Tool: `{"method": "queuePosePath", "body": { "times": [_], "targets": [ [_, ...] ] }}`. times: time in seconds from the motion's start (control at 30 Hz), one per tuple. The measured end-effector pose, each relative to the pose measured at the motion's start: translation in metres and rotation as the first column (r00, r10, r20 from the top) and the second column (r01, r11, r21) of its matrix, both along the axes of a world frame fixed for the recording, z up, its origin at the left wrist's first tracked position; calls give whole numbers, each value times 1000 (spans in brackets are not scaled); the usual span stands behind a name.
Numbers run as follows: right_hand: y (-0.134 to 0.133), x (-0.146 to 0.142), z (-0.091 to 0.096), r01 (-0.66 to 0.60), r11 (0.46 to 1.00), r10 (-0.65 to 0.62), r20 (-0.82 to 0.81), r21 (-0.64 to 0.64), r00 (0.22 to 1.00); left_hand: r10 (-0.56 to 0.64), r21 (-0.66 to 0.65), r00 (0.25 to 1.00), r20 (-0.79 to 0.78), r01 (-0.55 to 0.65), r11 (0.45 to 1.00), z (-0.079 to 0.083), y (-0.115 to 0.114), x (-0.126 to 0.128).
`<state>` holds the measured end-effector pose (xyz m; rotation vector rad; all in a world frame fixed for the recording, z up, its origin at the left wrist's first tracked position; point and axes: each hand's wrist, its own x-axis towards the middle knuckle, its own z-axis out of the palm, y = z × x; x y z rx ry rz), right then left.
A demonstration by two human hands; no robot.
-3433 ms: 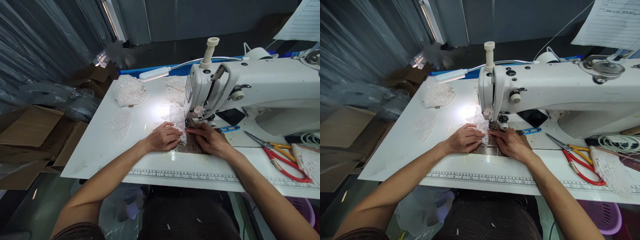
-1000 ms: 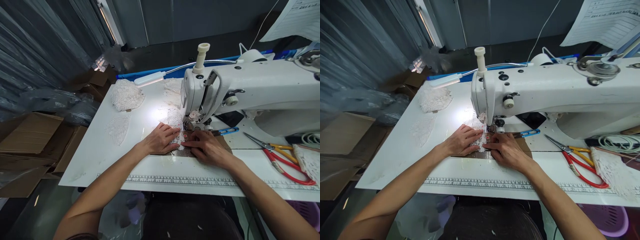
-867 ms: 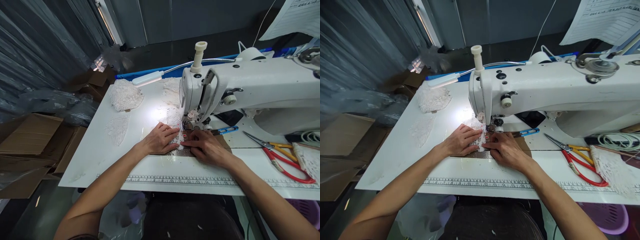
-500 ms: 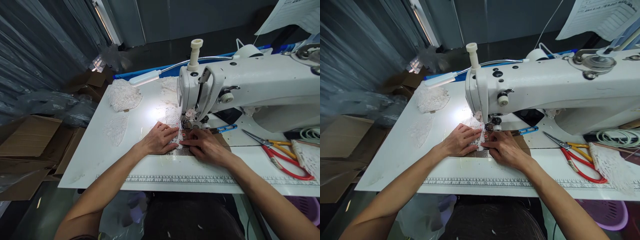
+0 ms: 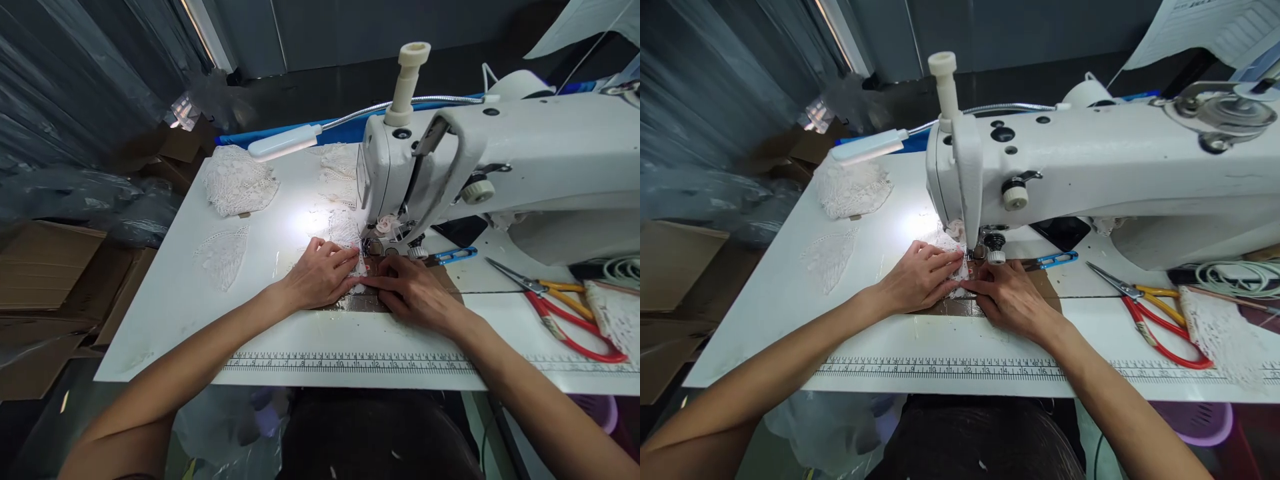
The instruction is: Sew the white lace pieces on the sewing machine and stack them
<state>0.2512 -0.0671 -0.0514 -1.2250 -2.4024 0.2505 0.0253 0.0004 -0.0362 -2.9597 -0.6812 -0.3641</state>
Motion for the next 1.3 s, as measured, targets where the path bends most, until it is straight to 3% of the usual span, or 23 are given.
{"method": "queuePosePath", "body": {
  "times": [0.37,0.87,1.3],
  "targets": [
    [3,-6,-3,86,996,-86,-13,-12,996,9,-11,1000,-21,-10,1000,1,9,4],
    [2,-4,-6,53,999,-53,-83,-3,995,1,-47,998,60,2,999,-5,10,3],
    [2,-4,-6,71,998,-71,-31,-1,997,29,-41,996,86,-25,999,-7,7,3]
  ]
}}
